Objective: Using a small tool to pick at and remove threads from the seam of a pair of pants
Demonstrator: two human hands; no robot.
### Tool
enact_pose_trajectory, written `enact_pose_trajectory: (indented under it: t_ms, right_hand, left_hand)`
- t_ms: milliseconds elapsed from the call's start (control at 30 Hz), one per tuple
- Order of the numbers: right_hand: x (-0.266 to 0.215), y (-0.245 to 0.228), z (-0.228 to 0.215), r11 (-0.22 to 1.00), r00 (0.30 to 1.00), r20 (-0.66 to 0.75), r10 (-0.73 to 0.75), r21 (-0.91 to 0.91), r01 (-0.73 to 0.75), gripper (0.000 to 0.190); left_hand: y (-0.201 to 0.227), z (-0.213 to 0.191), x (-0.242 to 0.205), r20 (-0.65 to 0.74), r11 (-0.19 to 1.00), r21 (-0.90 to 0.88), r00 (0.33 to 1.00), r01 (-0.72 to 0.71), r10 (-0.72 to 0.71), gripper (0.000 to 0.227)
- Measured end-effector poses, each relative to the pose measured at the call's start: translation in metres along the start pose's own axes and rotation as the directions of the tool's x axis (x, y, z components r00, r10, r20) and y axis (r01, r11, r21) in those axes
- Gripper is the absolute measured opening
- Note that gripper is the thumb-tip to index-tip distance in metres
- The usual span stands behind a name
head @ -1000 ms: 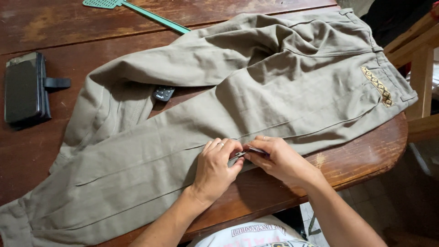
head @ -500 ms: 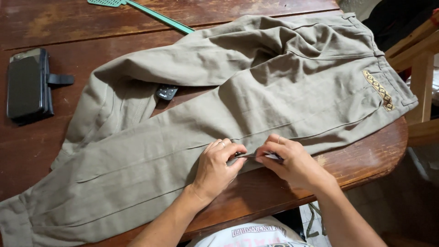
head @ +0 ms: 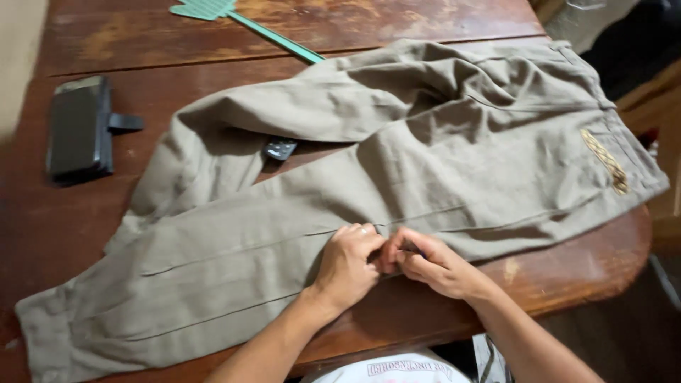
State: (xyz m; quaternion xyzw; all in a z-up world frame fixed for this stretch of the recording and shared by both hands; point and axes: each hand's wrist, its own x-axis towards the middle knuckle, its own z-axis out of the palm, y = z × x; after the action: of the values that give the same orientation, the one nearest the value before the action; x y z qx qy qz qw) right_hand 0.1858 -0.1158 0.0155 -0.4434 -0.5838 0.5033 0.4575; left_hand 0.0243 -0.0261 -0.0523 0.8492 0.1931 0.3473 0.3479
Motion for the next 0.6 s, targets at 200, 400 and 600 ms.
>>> enact_pose_trajectory:
  t_ms: [200, 400, 600]
  right_hand:
    - [0.004, 0.018, -0.027, 0.924, 0.995, 0.104, 0.012, -0.381, 0.029, 0.019]
    - [-0.024, 0.023, -0.061, 0.993, 0.983, -0.146, 0.115, -0.010, -0.117, 0.018]
    - [-0.043, 0.054, -0.075, 0.983, 0.956, -0.233, 0.181, 0.012, -0.183, 0.019]
  left_hand:
    - [-0.001, 0.004, 0.004, 0.019, 0.997, 0.077, 0.999, -0.032, 0.031, 0.009]
    - [0.014, -0.011, 0.008, 0.039, 0.997, 0.073, 0.999, 0.004, -0.007, 0.012]
    - [0.011, -0.038, 0.016, 0.283, 0.998, -0.021, 0.958, 0.059, -0.051, 0.038]
